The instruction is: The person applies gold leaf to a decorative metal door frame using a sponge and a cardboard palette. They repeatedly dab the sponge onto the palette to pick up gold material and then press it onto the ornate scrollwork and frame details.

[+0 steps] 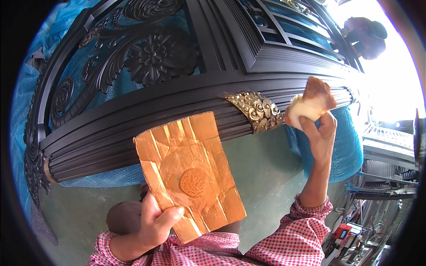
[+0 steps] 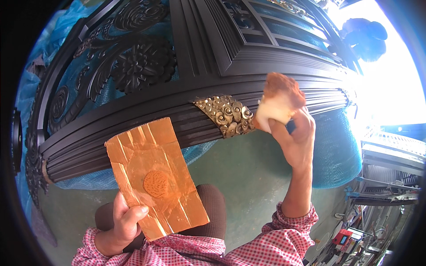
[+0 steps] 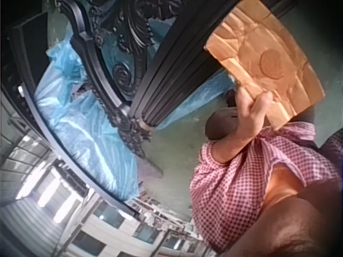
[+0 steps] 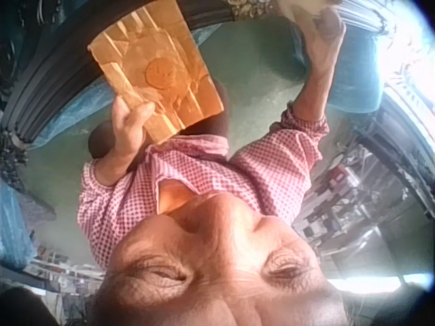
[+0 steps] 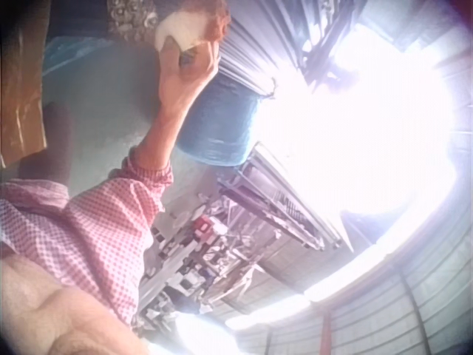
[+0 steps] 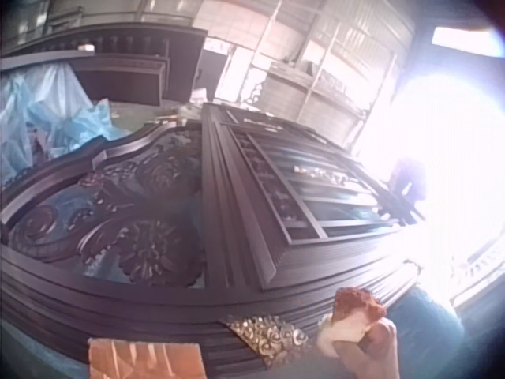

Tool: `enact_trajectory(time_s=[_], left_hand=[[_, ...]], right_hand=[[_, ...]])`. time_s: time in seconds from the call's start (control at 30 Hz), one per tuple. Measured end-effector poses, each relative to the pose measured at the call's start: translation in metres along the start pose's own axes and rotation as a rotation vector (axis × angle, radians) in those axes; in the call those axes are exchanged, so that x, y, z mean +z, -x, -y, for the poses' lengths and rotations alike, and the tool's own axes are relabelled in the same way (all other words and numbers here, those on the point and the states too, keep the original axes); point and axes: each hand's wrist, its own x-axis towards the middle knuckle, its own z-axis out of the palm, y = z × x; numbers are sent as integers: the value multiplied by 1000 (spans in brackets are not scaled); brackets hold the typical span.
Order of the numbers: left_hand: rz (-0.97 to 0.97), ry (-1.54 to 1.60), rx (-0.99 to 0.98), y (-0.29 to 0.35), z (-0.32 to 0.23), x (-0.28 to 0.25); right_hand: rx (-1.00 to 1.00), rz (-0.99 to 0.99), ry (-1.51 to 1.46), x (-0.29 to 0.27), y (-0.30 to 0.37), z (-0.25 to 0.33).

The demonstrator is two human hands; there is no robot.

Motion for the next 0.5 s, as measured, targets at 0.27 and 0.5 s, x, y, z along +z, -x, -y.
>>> enact_trajectory(time_s=[0.27, 0.5], left_hand=[[-5, -38, 4, 0, 1, -1], [22, -26, -9, 1, 5, -5]], right_hand=[[-2, 188, 163, 5, -8, -3], [-111, 52, 115, 16, -17, 4]])
